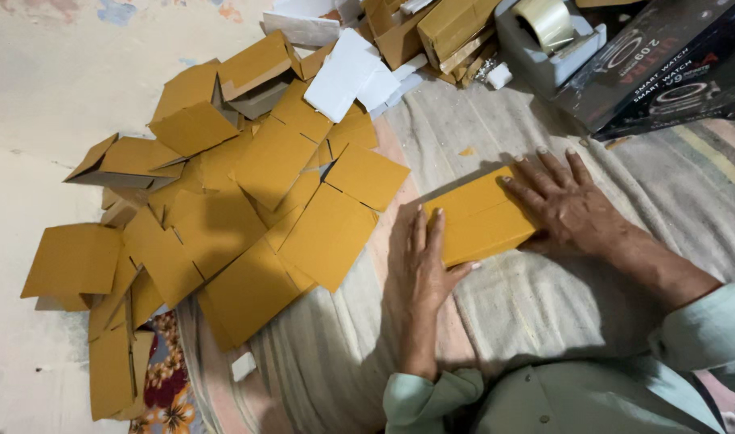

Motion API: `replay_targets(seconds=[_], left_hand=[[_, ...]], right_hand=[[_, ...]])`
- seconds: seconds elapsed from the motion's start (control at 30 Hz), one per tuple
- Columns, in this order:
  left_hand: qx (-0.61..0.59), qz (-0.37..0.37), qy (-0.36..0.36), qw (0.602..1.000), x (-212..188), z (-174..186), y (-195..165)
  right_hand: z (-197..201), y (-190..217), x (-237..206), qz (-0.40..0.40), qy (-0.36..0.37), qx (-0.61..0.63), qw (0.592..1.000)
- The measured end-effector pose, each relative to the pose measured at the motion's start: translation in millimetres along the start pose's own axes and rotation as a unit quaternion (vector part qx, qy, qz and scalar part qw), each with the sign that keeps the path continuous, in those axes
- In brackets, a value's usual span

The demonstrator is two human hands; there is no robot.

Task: The person sits on a bed and folds flat yellow cardboard boxes one at a time, pressing the side flaps and bottom panels together by hand to shape each box, then sets the folded box aside and picks up the next flat blank.

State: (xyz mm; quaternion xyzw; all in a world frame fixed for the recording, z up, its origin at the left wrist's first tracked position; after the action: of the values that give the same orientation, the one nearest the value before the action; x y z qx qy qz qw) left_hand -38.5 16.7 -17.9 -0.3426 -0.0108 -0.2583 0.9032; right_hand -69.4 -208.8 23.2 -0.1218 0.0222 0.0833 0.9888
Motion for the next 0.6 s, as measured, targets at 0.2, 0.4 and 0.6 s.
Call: replay_targets(seconds=[0.2,0.4,0.6], left_hand=[[0.112,0.042,0.038,0.992,17,-20,-23],[-0.103,-0.039,-0.071,0.991,-3,-1,2],[-0.096,-0.023,-0.082,0.992,-10,2,11]], right_hand=[[5,34,11,0.059,-0.011,-0.027,0.998],[-5,4,2,-0.074,-0.172,0.229,0.955],[-25,8,0,-0.169,-0.167,0.401,0.885]])
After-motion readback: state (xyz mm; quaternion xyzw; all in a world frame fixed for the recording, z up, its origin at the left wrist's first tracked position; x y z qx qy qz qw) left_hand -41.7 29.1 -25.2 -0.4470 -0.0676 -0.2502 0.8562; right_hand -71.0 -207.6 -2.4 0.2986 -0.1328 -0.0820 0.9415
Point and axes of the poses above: each hand's wrist, its own x-axis towards the middle knuckle, its own z-axis out of the back of the hand, y = z × x, the point moved 4 cm from there along x, towards the middle knuckle, and after that the axes turned 13 degrees about -x, right-handed, at the moved point
